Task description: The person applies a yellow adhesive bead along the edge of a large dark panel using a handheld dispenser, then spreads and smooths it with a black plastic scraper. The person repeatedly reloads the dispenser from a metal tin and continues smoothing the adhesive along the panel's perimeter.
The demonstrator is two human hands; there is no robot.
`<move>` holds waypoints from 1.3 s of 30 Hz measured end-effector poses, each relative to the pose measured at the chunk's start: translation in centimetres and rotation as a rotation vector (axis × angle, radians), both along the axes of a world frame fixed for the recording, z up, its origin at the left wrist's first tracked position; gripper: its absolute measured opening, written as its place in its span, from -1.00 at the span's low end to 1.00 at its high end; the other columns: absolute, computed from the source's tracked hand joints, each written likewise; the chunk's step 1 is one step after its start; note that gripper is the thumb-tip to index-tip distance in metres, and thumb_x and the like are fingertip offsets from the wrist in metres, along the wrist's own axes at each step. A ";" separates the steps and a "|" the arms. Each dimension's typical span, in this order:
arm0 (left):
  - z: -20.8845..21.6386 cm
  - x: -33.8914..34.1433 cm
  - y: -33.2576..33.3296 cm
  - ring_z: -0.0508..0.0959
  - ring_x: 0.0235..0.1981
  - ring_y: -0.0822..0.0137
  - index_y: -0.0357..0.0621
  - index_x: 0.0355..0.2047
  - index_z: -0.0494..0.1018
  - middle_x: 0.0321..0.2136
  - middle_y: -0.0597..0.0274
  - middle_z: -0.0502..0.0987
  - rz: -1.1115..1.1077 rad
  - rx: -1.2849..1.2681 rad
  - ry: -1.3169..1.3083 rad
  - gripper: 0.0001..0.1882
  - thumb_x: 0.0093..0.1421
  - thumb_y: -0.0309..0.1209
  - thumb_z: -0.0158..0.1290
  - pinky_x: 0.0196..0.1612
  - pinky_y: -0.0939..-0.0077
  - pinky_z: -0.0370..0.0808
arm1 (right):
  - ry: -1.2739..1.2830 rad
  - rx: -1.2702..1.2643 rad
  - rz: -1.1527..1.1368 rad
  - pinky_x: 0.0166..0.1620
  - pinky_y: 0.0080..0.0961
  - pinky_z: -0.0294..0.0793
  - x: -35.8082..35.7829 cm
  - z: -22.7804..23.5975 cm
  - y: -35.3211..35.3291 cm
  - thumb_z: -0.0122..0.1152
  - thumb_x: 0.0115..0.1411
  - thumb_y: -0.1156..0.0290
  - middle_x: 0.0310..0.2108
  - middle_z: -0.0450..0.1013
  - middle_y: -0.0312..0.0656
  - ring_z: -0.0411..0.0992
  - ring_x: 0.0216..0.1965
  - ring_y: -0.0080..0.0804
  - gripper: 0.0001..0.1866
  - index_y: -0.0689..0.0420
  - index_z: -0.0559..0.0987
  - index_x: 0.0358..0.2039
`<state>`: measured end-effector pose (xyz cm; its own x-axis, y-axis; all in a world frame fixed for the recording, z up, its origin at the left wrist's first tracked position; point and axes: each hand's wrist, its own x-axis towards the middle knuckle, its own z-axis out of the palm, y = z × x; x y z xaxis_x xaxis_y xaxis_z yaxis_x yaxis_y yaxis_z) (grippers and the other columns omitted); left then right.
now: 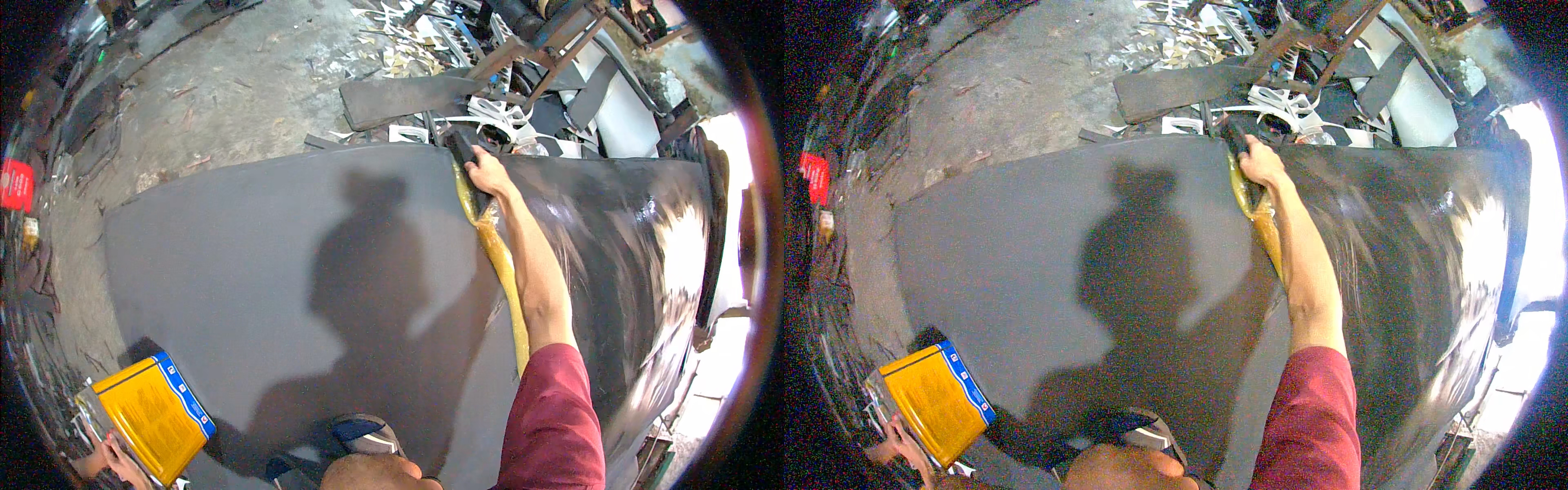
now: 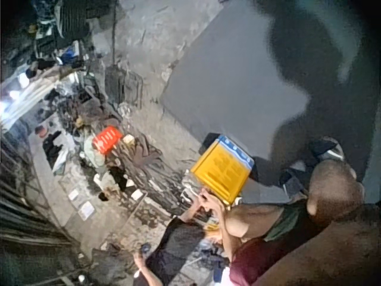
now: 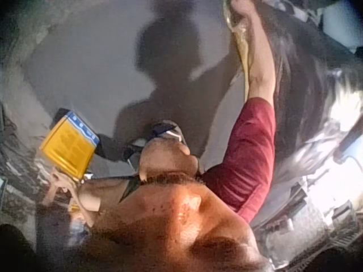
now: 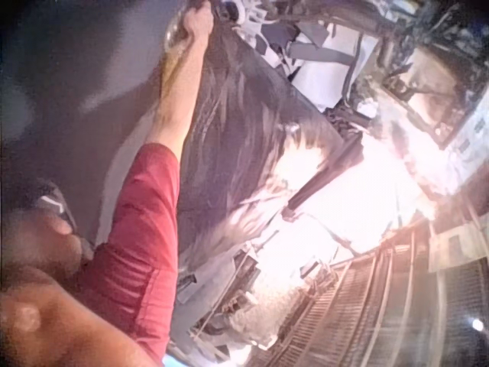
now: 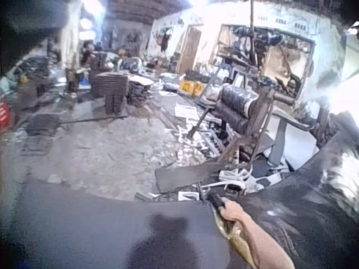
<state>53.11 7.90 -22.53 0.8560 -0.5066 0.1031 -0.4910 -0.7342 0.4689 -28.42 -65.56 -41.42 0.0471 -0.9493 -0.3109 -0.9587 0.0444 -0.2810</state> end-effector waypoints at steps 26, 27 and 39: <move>1.4 -6.7 -6.2 0.18 -0.46 0.47 -0.19 -0.46 0.28 -0.53 0.41 0.20 -0.095 -0.149 -0.065 -0.61 0.46 -0.24 0.07 -0.35 0.51 0.17 | -0.232 -0.133 0.653 -0.17 -0.11 0.64 21.7 8.7 29.3 0.11 0.26 0.39 0.12 0.55 -0.17 0.62 -0.07 -0.15 -0.48 -0.15 0.46 0.26; 0.9 -5.8 -5.8 0.18 -0.45 0.45 -0.22 -0.45 0.28 -0.52 0.39 0.19 -0.134 -0.139 -0.101 -0.61 0.46 -0.23 0.07 -0.35 0.49 0.17 | -0.047 -0.271 0.422 -0.29 0.02 0.64 16.5 9.4 27.5 0.10 0.27 0.32 -0.06 0.63 -0.18 0.65 -0.22 -0.15 -0.43 -0.30 0.38 0.31; 0.2 -6.3 -7.0 0.19 -0.54 0.55 -0.12 -0.49 0.27 -0.59 0.43 0.25 -0.062 -0.244 -0.104 -0.64 0.45 -0.30 0.08 -0.46 0.58 0.14 | 0.032 -0.135 -0.198 0.04 0.19 0.49 -4.8 -0.2 15.0 0.00 0.29 0.16 -0.13 0.59 0.26 0.54 -0.08 0.37 -0.47 -0.02 0.36 0.26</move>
